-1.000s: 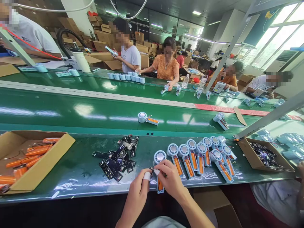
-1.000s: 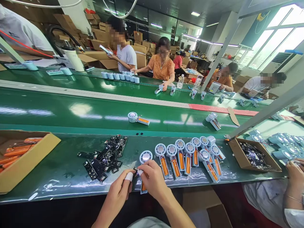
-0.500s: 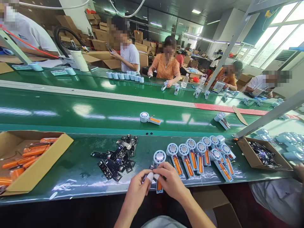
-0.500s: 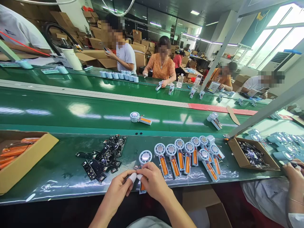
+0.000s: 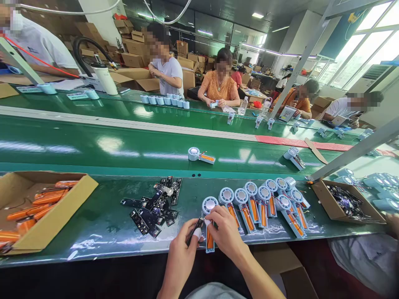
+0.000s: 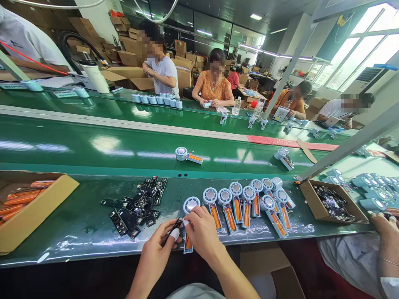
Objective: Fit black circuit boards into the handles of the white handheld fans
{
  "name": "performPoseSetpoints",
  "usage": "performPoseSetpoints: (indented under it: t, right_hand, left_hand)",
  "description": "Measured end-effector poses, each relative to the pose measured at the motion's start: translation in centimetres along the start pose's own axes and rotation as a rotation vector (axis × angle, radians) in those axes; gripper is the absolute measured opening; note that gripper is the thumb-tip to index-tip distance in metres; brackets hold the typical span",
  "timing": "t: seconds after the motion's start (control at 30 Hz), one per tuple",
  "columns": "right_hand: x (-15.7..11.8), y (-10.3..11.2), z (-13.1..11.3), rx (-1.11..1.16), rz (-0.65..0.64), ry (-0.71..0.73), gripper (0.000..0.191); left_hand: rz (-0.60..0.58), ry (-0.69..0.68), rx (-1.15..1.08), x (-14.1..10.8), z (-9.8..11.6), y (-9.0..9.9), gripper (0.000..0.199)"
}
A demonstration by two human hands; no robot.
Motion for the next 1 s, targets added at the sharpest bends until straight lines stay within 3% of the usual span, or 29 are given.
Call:
performPoseSetpoints:
  t: [0.17, 0.33, 0.5, 0.67, 0.8, 1.0]
  right_hand:
    - [0.2, 0.5, -1.0, -0.128, -0.038, 0.139, 0.023]
    - [0.2, 0.7, -1.2, -0.173, -0.053, 0.214, 0.024]
    - [0.3, 0.4, -0.7, -0.089, -0.049, 0.138, 0.023]
    - [0.8, 0.5, 0.7, 0.103, -0.116, 0.010, 0.021]
    - [1.2, 0.7, 0.9, 0.239, -0.183, 0.016, 0.022]
    - [1.0, 0.4, 0.4, 0.200, -0.104, -0.006, 0.020]
  left_hand:
    - [0.008, -0.115, 0.092, -0.1, 0.9, 0.2, 0.036]
    - [0.012, -0.120, 0.104, -0.1, 1.0, 0.1, 0.036]
    - [0.000, -0.185, 0.198, -0.1, 1.0, 0.2, 0.036]
    - [-0.110, -0.209, 0.213, 0.4, 1.8, 0.7, 0.037]
    - [-0.193, -0.198, 0.188, 1.0, 2.8, 1.1, 0.035]
    - [-0.221, -0.220, 0.185, 1.4, 2.7, 1.3, 0.032]
Point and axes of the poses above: each hand's wrist, its own x-axis towards the middle knuckle, its own y-axis out of the back of the hand, z = x × y, the point moved 5 cm from there along x, towards the middle knuckle, and after that the axes turned 8 degrees about -x, right-handed, at the moved point
